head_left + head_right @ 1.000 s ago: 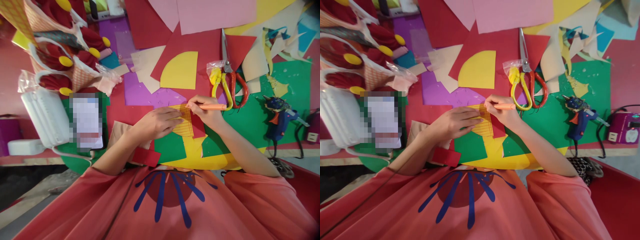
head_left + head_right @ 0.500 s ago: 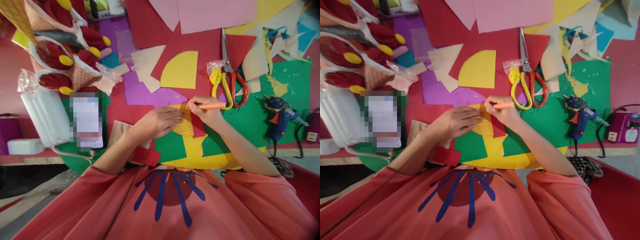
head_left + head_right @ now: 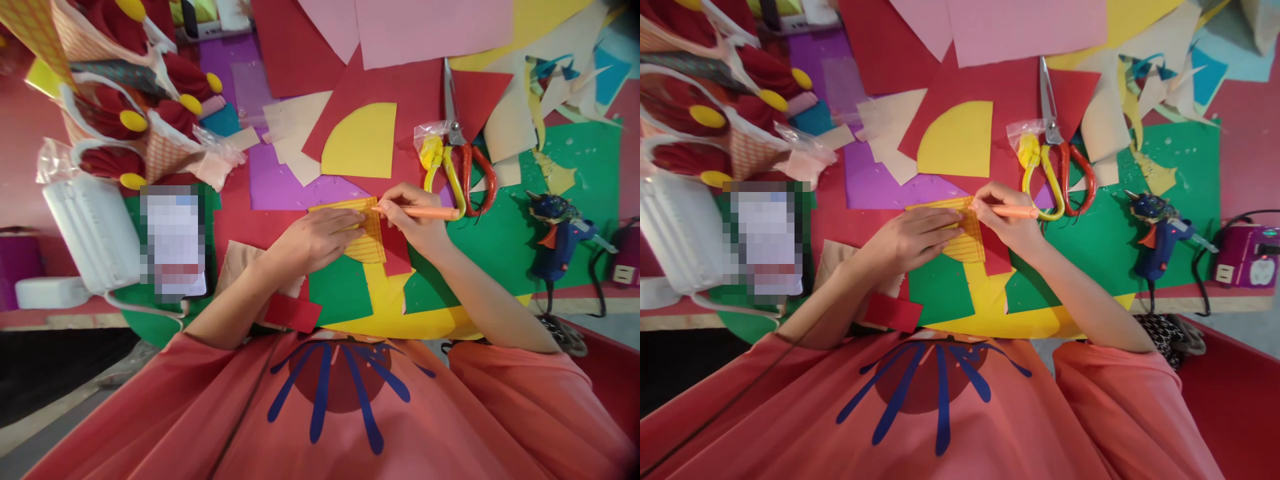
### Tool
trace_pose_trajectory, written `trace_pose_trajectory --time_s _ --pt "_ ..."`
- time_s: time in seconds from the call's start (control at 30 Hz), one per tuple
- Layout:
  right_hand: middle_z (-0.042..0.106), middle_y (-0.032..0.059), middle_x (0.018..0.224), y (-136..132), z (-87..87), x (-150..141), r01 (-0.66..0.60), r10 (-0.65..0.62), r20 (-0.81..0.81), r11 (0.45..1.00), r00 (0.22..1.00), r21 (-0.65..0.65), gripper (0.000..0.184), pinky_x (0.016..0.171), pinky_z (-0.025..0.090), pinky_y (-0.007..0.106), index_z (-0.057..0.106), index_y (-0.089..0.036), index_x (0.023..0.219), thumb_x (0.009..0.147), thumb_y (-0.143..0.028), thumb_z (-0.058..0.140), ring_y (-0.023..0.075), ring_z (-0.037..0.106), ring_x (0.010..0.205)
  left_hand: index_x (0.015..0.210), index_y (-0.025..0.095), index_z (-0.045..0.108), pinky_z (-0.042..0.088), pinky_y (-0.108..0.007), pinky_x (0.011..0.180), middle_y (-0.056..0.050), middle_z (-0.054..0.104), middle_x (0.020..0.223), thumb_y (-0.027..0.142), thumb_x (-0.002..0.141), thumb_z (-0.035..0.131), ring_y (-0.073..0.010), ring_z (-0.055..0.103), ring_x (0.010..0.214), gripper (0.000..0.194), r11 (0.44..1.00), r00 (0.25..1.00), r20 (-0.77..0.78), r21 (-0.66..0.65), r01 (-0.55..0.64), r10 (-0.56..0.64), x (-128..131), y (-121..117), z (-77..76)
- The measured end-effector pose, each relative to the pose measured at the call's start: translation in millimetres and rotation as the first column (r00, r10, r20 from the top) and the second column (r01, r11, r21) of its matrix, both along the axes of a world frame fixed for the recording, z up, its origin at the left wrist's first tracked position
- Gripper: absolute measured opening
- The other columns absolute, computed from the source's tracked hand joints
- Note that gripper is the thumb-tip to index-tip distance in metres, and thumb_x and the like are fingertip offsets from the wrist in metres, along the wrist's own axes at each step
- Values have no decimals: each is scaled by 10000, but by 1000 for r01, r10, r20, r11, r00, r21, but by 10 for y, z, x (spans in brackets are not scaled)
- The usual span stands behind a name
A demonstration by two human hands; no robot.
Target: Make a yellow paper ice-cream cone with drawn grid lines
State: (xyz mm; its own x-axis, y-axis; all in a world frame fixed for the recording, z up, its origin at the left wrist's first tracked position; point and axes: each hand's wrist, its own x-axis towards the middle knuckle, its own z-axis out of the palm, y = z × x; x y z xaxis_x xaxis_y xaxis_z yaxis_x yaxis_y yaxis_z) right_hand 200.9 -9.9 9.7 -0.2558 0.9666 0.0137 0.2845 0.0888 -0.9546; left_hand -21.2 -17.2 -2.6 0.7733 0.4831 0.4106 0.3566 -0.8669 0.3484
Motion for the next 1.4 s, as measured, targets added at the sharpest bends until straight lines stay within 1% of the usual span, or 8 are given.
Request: trace_pose_trajectory --time_s 0.3,0.43,0.57,0.67,0.8,0.93,1.13,1.4 --pt "602 -19 624 2 13 -20 -10 2 123 998 992 62 221 539 384 221 599 -171 718 865 -334 585 86 516 551 1111 108 640 548 -374 987 -137 693 1166 167 954 492 -220 641 1148 224 1000 1000 8 -31 -2 2 -5 -1 -11" --pt "613 -14 631 9 8 -11 -47 45 83 999 996 24 189 541 384 225 586 -171 683 838 -280 581 90 521 559 1099 105 641 553 -372 976 -143 687 1175 164 950 496 -223 646 1136 216 1000 1000 5 -22 0 0 -8 -3 -3" --pt "585 -19 588 16 21 -9 -54 56 24 997 998 -60 180 522 363 232 564 -173 631 800 -233 586 92 508 544 1105 107 641 558 -377 958 -148 679 1183 160 945 504 -230 649 1124 217 999 1000 -10 -43 -11 10 -16 -15 -3" --pt "556 -29 578 10 26 -10 -14 12 -32 997 999 -81 206 527 369 235 556 -178 641 826 -264 584 86 487 531 1135 125 630 549 -381 971 -142 668 1211 167 951 494 -224 632 1154 232 997 999 -23 -72 -24 22 -28 -21 -14" --pt "558 -33 610 -9 6 -5 31 -34 -51 998 998 -56 193 529 378 233 571 -183 722 855 -320 596 84 492 536 1186 130 605 532 -396 1004 -145 642 1262 167 954 481 -227 598 1210 266 991 998 -28 -125 -51 48 -42 -19 -22" --pt "575 -28 606 -21 -10 -15 25 -26 -23 999 999 -36 215 546 403 238 582 -182 725 855 -350 614 88 509 537 1193 124 602 529 -392 1017 -142 637 1273 154 949 483 -230 594 1218 273 989 998 -27 -136 -59 55 -42 -20 -6" --pt "586 -23 609 -15 14 -41 30 -30 31 999 999 -10 279 517 389 229 568 -185 706 849 -419 616 88 498 528 1172 101 613 541 -391 1000 -152 647 1253 159 952 485 -240 608 1196 261 990 998 -16 -128 -59 58 -27 -20 5" --pt "582 -28 595 -7 7 4 -40 40 51 999 998 6 285 500 346 224 542 -179 650 845 -371 623 77 474 518 1193 135 610 523 -405 1025 -135 634 1282 172 961 470 -231 588 1226 273 980 997 -46 -183 -72 65 -40 -25 18"
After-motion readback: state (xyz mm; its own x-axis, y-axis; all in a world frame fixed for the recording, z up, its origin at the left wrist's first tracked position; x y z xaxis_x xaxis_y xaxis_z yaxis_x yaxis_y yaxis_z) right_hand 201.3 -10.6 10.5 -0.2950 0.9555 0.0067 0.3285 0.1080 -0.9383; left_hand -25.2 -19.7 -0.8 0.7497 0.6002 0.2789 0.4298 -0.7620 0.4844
